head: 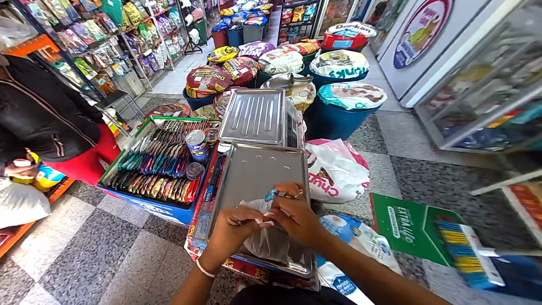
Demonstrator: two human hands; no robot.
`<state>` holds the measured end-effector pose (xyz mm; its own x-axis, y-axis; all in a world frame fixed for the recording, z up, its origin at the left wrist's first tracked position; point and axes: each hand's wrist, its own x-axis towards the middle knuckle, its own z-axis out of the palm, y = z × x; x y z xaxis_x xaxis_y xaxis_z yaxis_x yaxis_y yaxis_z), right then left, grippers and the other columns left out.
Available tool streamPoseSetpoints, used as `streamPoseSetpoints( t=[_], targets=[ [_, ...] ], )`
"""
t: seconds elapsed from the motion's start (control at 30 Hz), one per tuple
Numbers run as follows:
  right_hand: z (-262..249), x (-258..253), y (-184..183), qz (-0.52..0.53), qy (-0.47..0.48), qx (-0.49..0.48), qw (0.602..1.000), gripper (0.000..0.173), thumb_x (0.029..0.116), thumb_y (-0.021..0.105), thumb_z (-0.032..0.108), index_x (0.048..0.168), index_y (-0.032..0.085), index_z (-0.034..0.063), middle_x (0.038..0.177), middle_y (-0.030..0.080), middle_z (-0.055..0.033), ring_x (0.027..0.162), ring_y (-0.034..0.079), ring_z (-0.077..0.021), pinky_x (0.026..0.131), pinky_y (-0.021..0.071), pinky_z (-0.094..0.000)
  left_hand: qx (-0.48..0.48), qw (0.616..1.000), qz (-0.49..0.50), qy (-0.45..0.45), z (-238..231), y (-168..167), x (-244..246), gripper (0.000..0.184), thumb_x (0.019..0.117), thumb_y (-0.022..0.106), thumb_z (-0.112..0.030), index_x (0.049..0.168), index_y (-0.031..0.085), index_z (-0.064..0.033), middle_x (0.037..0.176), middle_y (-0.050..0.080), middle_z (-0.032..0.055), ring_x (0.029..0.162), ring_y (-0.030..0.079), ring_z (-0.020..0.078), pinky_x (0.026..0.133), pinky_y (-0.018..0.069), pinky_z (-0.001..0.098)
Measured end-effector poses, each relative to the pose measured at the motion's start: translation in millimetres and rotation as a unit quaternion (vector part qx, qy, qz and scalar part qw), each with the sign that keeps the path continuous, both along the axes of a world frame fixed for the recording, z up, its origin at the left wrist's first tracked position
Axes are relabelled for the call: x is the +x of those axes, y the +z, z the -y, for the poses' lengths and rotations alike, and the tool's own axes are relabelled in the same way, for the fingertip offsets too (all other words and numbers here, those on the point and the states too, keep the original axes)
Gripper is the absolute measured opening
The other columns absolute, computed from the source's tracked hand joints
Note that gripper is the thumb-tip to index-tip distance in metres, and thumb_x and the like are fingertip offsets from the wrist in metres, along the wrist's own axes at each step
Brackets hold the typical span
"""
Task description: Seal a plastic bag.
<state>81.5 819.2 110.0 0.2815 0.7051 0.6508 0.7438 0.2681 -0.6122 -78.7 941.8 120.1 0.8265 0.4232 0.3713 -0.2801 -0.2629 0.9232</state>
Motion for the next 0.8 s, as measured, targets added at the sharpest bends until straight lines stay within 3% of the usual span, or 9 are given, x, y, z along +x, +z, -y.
streamPoseSetpoints(
  t=[0.1, 0.17, 0.27, 0.37, 0.47, 0.53, 0.67, 0.73, 0.8],
  targets=[
    [5, -13, -5, 0.017, -0.015, 0.025, 0.999, 0.039, 0.1049, 0.049, 0.047, 0.077, 0.050, 0.0185, 0.107, 0.053, 0.0040, 0.116, 0.047, -0.0035, 0.108, 0.0301, -0.0283, -0.121, 0.992, 0.005, -0.021, 0, -4, -1, 0.008, 0.0896, 0.075, -0.008, 0.093, 0.079, -0.0135, 0.088, 0.076, -0.0092, 0.081, 0.069, -0.0032, 0.078, 0.0581, 0.0186],
    [7, -16, -7, 0.102, -0.034, 0.047, 0.993, 0.039, 0.1069, 0.045, 0.046, 0.079, 0.048, 0.0197, 0.104, 0.051, 0.0028, 0.110, 0.047, -0.0058, 0.104, 0.0315, -0.0252, -0.164, 0.986, -0.012, -0.030, 1, -5, -5, 0.006, 0.0909, 0.075, -0.011, 0.093, 0.079, -0.0150, 0.086, 0.076, -0.0093, 0.078, 0.069, -0.0029, 0.075, 0.0576, 0.0185],
    [7, -15, -4, 0.271, -0.058, 0.103, 0.955, 0.029, 0.1059, 0.052, 0.041, 0.086, 0.047, 0.0206, 0.100, 0.049, 0.0010, 0.103, 0.049, -0.0088, 0.098, 0.0312, -0.0243, -0.205, 0.977, -0.049, -0.023, 2, -5, -7, 0.006, 0.0900, 0.075, -0.009, 0.090, 0.079, -0.0136, 0.079, 0.074, -0.0072, 0.071, 0.067, -0.0016, 0.069, 0.0564, 0.0183],
    [9, -10, -2, 0.326, -0.060, 0.102, 0.938, 0.025, 0.1051, 0.055, 0.037, 0.089, 0.048, 0.0206, 0.103, 0.049, 0.0017, 0.104, 0.048, -0.0083, 0.099, 0.0300, -0.0241, -0.239, 0.965, -0.111, 0.011, 4, 5, -5, 0.011, 0.0855, 0.075, -0.002, 0.094, 0.073, -0.0090, 0.076, 0.074, -0.0028, 0.068, 0.068, 0.0024, 0.068, 0.0564, 0.0208],
    [10, -7, -8, 0.310, -0.056, 0.106, 0.943, 0.026, 0.1045, 0.057, 0.035, 0.086, 0.048, 0.0199, 0.100, 0.050, 0.0014, 0.102, 0.049, -0.0092, 0.098, 0.0314, -0.0248, -0.213, 0.963, -0.166, 0.003, 2, 19, -3, 0.040, 0.0840, 0.076, 0.000, 0.115, 0.052, -0.0098, 0.079, 0.074, 0.0003, 0.071, 0.071, 0.0056, 0.070, 0.0569, 0.0216],
    [11, -7, -12, 0.293, -0.057, 0.109, 0.948, 0.027, 0.1042, 0.058, 0.034, 0.084, 0.046, 0.0197, 0.100, 0.049, 0.0006, 0.101, 0.048, -0.0097, 0.099, 0.0318, -0.0256, -0.187, 0.964, -0.188, -0.016, -1, 26, -4, 0.051, 0.0836, 0.077, 0.000, 0.122, 0.045, -0.0094, 0.084, 0.075, 0.0014, 0.074, 0.071, 0.0075, 0.071, 0.0581, 0.0229],
    [13, -9, -16, 0.272, -0.051, 0.125, 0.953, 0.026, 0.1010, 0.063, 0.036, 0.086, 0.051, 0.0195, 0.104, 0.049, 0.0007, 0.103, 0.047, -0.0103, 0.101, 0.0313, -0.0274, -0.146, 0.959, -0.241, -0.029, -4, 41, -2, 0.047, 0.0830, 0.078, 0.002, 0.114, 0.044, -0.0089, 0.085, 0.073, 0.0019, 0.073, 0.071, 0.0087, 0.068, 0.0574, 0.0237],
    [13, -7, -18, 0.218, -0.050, 0.123, 0.967, 0.031, 0.0976, 0.065, 0.048, 0.092, 0.055, 0.0193, 0.107, 0.049, 0.0005, 0.107, 0.047, -0.0115, 0.102, 0.0327, -0.0266, -0.135, 0.956, -0.259, -0.038, -3, 48, -2, 0.047, 0.0819, 0.077, 0.004, 0.112, 0.043, -0.0081, 0.086, 0.071, 0.0022, 0.076, 0.071, 0.0103, 0.070, 0.0584, 0.0256],
    [13, -4, -21, 0.149, -0.056, 0.081, 0.984, 0.047, 0.0910, 0.062, 0.066, 0.103, 0.050, 0.0218, 0.118, 0.048, 0.0028, 0.124, 0.044, -0.0093, 0.108, 0.0348, -0.0223, -0.105, 0.957, -0.269, -0.037, -2, 52, -2, 0.048, 0.0808, 0.079, 0.004, 0.113, 0.045, -0.0082, 0.086, 0.072, 0.0020, 0.075, 0.070, 0.0107, 0.068, 0.0583, 0.0259]
  ],
)
